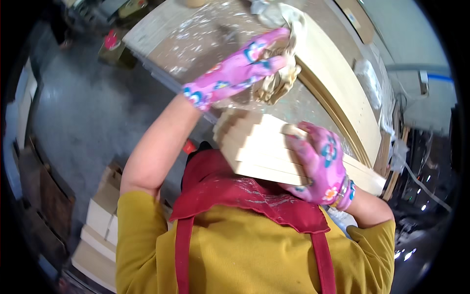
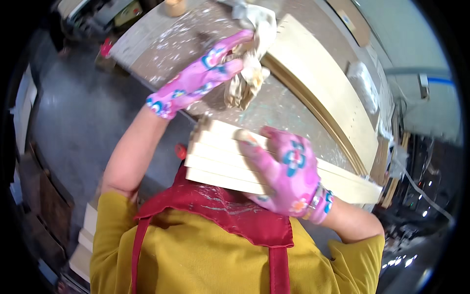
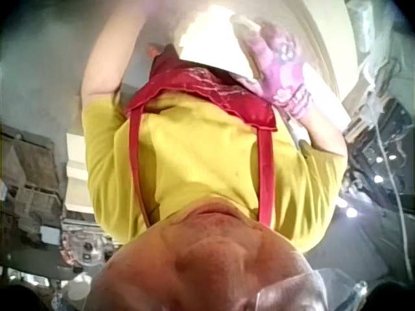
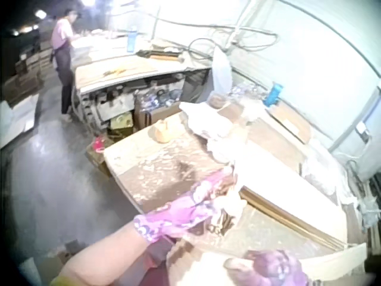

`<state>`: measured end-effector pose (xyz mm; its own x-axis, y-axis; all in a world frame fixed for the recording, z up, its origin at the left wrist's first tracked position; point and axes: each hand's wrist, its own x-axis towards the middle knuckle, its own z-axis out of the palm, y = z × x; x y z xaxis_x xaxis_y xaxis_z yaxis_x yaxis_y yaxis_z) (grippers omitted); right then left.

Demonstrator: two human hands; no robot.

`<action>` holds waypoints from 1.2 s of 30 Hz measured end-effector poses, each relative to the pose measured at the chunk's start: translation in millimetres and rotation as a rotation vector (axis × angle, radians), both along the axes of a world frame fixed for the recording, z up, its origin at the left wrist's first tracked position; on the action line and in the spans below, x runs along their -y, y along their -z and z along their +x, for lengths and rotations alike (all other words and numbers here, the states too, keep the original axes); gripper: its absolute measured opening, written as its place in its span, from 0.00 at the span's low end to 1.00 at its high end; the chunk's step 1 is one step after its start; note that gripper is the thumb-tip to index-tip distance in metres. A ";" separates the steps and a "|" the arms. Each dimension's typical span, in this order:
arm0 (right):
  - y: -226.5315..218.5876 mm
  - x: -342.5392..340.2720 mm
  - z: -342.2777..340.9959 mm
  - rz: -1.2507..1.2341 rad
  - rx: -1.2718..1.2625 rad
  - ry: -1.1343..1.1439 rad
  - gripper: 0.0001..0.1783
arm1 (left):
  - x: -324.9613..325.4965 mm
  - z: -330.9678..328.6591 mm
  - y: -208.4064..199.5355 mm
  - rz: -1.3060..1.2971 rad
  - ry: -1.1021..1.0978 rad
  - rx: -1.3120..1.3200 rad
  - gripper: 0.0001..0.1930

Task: The person pours liquid from a plastic bottle onto a cloth and wipes several light-colored wooden boards on a workbench. They repeatedly pick up, stack, and wipe the boards with the cloth, occasionally refilling the cloth with liquid.

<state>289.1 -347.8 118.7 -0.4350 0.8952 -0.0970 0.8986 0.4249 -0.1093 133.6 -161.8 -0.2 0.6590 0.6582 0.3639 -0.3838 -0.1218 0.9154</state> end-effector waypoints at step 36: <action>6.0 183.1 216.0 0.220 -0.009 0.483 0.53 | 99.9 -94.9 13.9 -0.049 -0.210 -0.708 0.39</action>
<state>505.1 -530.9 112.8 0.0324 0.9925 0.1175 0.9970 -0.0239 -0.0731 38.7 -261.6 -14.1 0.5833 0.8009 -0.1353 0.3279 -0.0798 0.9413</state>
